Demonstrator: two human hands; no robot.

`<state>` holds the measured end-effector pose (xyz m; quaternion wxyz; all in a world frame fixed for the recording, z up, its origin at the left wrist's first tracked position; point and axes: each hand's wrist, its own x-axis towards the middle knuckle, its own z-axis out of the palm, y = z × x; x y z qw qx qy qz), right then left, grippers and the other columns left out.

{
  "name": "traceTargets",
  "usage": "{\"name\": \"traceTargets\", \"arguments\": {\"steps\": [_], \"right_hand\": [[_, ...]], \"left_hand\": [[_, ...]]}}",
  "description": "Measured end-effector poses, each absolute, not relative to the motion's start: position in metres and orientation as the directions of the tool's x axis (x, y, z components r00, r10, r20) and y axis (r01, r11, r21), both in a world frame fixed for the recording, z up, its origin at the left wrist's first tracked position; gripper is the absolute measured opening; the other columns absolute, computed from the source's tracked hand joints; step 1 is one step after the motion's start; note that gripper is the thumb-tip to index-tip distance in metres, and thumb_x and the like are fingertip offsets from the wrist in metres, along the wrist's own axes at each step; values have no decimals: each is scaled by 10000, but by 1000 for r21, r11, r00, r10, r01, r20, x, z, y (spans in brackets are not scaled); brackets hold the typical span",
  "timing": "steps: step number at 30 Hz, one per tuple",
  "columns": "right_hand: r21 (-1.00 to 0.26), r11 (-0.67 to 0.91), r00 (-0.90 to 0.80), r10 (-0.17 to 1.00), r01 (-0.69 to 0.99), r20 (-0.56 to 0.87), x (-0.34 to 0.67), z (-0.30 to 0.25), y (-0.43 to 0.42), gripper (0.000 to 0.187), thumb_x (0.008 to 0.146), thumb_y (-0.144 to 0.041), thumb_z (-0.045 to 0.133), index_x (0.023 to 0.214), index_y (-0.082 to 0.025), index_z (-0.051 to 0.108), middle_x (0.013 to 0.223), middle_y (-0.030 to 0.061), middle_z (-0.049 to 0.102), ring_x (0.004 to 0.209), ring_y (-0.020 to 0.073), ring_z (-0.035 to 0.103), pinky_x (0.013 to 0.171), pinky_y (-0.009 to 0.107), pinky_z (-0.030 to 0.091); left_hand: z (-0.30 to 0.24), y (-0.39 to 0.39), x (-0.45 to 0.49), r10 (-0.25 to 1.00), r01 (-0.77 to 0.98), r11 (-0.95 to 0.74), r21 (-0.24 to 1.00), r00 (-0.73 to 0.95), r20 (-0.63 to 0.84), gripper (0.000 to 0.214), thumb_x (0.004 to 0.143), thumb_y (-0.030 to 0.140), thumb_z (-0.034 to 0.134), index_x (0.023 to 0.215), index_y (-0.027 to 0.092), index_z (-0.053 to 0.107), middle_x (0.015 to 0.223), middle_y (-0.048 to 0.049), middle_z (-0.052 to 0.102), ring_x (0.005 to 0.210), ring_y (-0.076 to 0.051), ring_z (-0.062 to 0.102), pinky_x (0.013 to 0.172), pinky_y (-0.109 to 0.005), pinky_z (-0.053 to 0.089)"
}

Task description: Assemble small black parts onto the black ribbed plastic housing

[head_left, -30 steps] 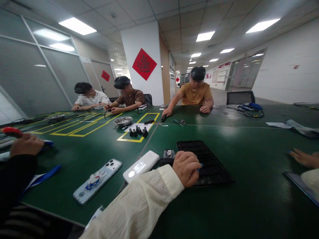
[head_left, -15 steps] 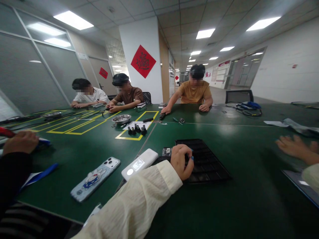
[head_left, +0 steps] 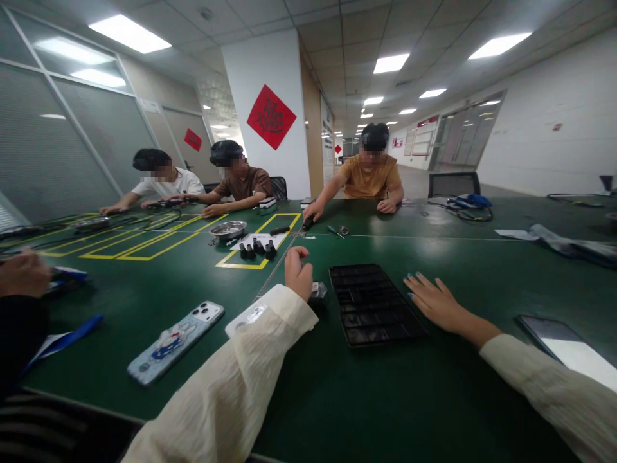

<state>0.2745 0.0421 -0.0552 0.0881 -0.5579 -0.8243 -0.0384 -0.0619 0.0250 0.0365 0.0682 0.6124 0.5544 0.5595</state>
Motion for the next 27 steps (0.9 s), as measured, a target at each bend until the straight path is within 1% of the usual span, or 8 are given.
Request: {"name": "traceTargets", "arguments": {"steps": [5, 10, 14, 16, 18, 22, 24, 27], "right_hand": [[-99, 397, -352, 885, 912, 303, 278, -51, 35, 485, 888, -346, 283, 1334, -208, 415, 1398, 165, 344, 1245, 335, 376, 970, 528, 339], [-184, 435, -318, 835, 881, 449, 269, -38, 26, 463, 889, -280, 294, 1297, -107, 432, 1351, 195, 374, 1204, 288, 432, 971, 436, 380], [-223, 497, -326, 785, 838, 526, 258, -26, 17, 403, 872, -223, 326, 1242, -140, 462, 1205, 138, 495, 1102, 237, 499, 907, 384, 428], [-233, 514, -325, 770, 825, 550, 252, -20, 10, 382, 868, -204, 329, 1219, -152, 470, 1112, 119, 539, 1002, 216, 540, 837, 351, 448], [-201, 511, -330, 760, 836, 561, 246, -13, 4, 351, 866, -202, 334, 1172, -147, 496, 1018, 108, 576, 885, 204, 568, 761, 326, 442], [-103, 379, -284, 823, 920, 491, 242, -5, -6, 259, 875, -265, 344, 961, -151, 561, 669, 46, 599, 560, 168, 550, 583, 280, 358], [-137, 296, -212, 876, 945, 432, 242, -6, -8, 264, 887, -306, 331, 900, -163, 552, 547, 13, 553, 472, 154, 518, 498, 253, 290], [-276, 278, -180, 926, 920, 333, 242, -9, -9, 256, 889, -327, 329, 925, -176, 533, 549, -3, 564, 464, 143, 529, 452, 229, 248]], "left_hand": [[37, 32, -67, 867, 717, -460, 524, 234, 441, 293, 623, 110, 369, 886, 188, 470, 928, -44, 553, 959, -201, 489, 885, -363, 394], [28, 31, -66, 813, 792, -542, 281, 408, 416, 249, 806, 251, 367, 1008, 164, 483, 1029, -86, 564, 1036, -216, 472, 933, -372, 366], [32, 18, -53, 758, 823, -566, 40, 501, 417, 235, 852, 278, 354, 978, 184, 528, 992, -73, 597, 936, -218, 523, 823, -358, 398], [39, 8, -44, 769, 842, -538, -41, 510, 385, 233, 857, 262, 344, 902, 176, 556, 878, -68, 618, 811, -200, 553, 739, -320, 407], [47, -3, -36, 817, 894, -441, -82, 437, 377, 311, 883, 306, 303, 781, 185, 571, 752, -53, 620, 718, -193, 565, 635, -295, 387], [57, -18, -26, 897, 949, -304, -81, 314, 310, 471, 903, 385, 235, 664, 197, 596, 661, -44, 623, 647, -188, 587, 511, -266, 305], [57, -19, -24, 938, 965, -248, -82, 260, 231, 521, 900, 417, 216, 673, 193, 629, 663, -65, 638, 644, -207, 602, 497, -267, 301], [53, -17, -21, 974, 980, -170, -104, 183, 130, 604, 896, 444, 172, 683, 169, 666, 682, -112, 656, 642, -243, 620, 493, -283, 326]]}}
